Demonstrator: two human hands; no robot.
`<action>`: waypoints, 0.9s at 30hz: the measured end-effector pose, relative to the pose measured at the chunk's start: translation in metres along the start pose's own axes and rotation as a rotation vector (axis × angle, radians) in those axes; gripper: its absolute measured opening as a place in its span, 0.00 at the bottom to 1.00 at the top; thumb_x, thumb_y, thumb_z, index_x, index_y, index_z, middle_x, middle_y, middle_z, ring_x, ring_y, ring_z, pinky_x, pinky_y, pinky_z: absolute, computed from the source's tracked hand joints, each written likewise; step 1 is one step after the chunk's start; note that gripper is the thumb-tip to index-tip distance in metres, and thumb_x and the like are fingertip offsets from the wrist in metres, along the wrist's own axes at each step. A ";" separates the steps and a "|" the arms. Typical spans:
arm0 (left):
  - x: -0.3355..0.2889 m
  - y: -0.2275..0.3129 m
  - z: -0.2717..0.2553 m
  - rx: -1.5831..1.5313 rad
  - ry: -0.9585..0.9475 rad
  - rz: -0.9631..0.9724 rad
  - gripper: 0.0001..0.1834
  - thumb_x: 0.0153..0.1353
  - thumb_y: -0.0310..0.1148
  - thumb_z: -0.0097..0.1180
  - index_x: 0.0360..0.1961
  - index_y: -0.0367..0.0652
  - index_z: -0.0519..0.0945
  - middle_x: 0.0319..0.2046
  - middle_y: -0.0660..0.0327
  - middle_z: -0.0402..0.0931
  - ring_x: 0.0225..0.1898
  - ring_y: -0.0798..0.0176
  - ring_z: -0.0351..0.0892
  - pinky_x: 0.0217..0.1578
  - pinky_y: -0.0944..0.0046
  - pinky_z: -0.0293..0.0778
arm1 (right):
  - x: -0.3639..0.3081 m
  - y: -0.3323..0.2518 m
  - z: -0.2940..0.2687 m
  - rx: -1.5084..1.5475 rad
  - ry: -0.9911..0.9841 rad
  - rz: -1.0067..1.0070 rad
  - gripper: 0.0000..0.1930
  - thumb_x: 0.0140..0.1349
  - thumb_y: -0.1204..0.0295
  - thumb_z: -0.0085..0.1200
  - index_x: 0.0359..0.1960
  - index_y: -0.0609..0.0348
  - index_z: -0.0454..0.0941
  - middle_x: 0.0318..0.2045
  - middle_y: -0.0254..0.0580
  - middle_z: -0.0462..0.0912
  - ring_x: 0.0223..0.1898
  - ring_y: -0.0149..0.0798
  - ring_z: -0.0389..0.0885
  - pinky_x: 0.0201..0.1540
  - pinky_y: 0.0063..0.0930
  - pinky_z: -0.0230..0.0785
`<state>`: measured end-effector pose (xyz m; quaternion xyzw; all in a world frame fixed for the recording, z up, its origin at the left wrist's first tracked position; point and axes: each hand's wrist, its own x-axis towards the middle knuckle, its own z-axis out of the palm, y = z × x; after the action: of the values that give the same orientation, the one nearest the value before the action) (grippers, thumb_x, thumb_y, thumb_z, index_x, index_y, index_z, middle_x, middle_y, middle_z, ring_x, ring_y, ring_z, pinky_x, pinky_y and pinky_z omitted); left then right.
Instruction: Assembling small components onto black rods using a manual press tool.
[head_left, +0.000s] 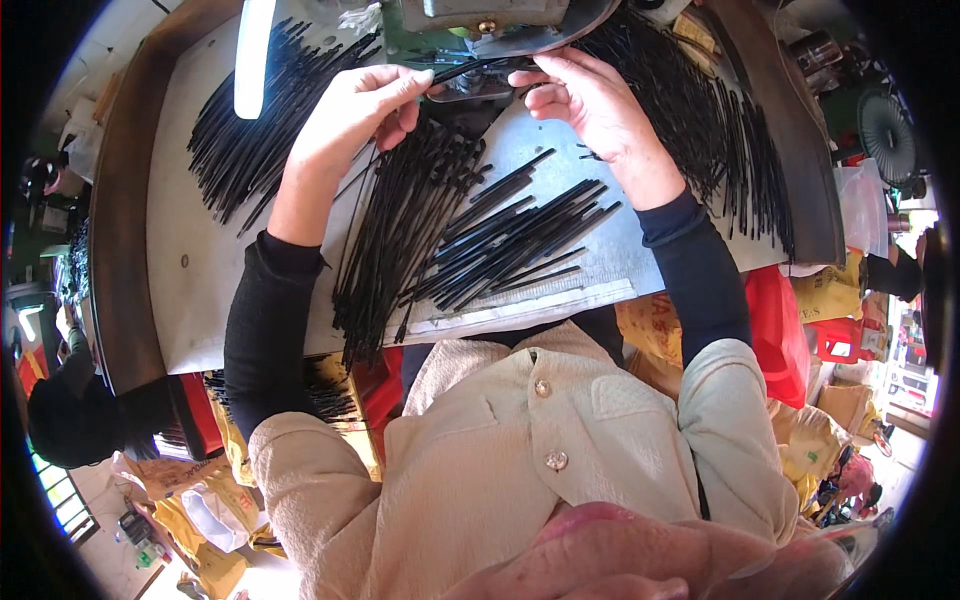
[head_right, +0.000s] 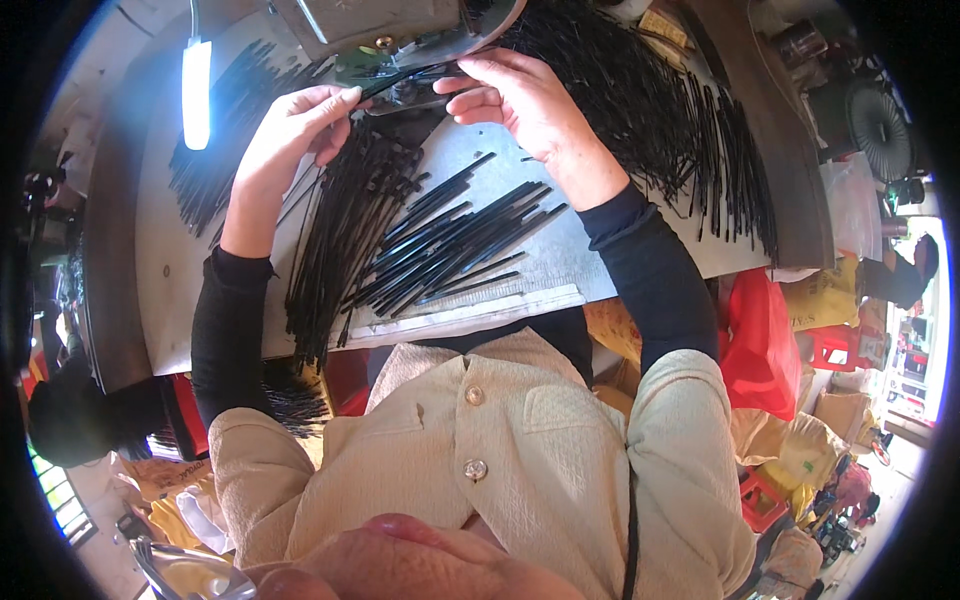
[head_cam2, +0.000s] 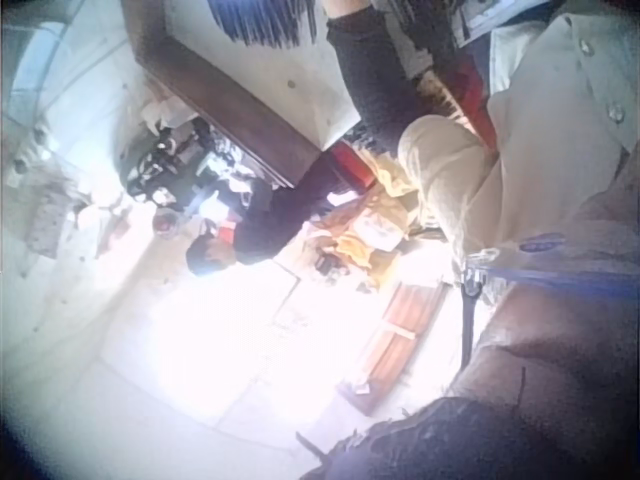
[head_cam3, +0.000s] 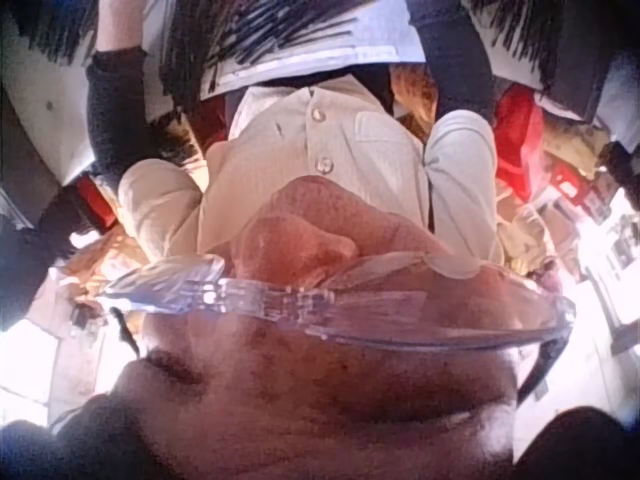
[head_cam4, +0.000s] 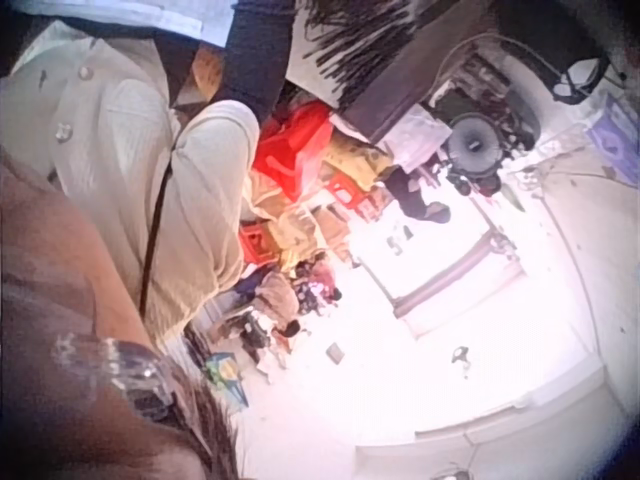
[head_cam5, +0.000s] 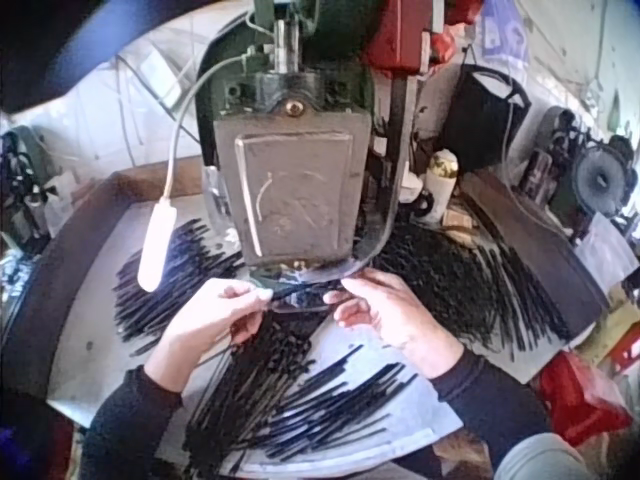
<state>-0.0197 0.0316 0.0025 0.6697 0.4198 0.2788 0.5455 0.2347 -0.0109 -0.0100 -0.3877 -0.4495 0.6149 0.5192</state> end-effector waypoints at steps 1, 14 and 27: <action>0.001 0.000 0.002 -0.042 0.026 0.004 0.18 0.60 0.45 0.55 0.34 0.37 0.79 0.14 0.70 0.67 0.12 0.77 0.61 0.14 0.76 0.55 | 0.001 0.001 0.000 -0.002 -0.001 -0.012 0.14 0.64 0.67 0.48 0.49 0.59 0.73 0.38 0.49 0.81 0.29 0.30 0.82 0.33 0.20 0.76; 0.008 -0.003 0.005 -0.176 -0.012 -0.051 0.17 0.60 0.41 0.56 0.36 0.35 0.79 0.11 0.73 0.58 0.11 0.79 0.52 0.13 0.76 0.48 | 0.005 0.004 -0.005 0.038 0.010 -0.025 0.13 0.64 0.69 0.48 0.46 0.63 0.73 0.36 0.53 0.81 0.31 0.37 0.83 0.34 0.24 0.78; -0.003 0.017 -0.001 0.046 -0.072 0.046 0.19 0.58 0.45 0.56 0.35 0.36 0.81 0.08 0.74 0.54 0.09 0.79 0.51 0.13 0.74 0.47 | 0.005 0.004 -0.015 -0.170 0.100 -0.227 0.13 0.63 0.70 0.48 0.46 0.64 0.73 0.37 0.43 0.80 0.43 0.37 0.79 0.44 0.30 0.73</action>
<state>-0.0174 0.0290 0.0197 0.7012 0.3907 0.2571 0.5381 0.2470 -0.0036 -0.0187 -0.4069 -0.5146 0.4919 0.5725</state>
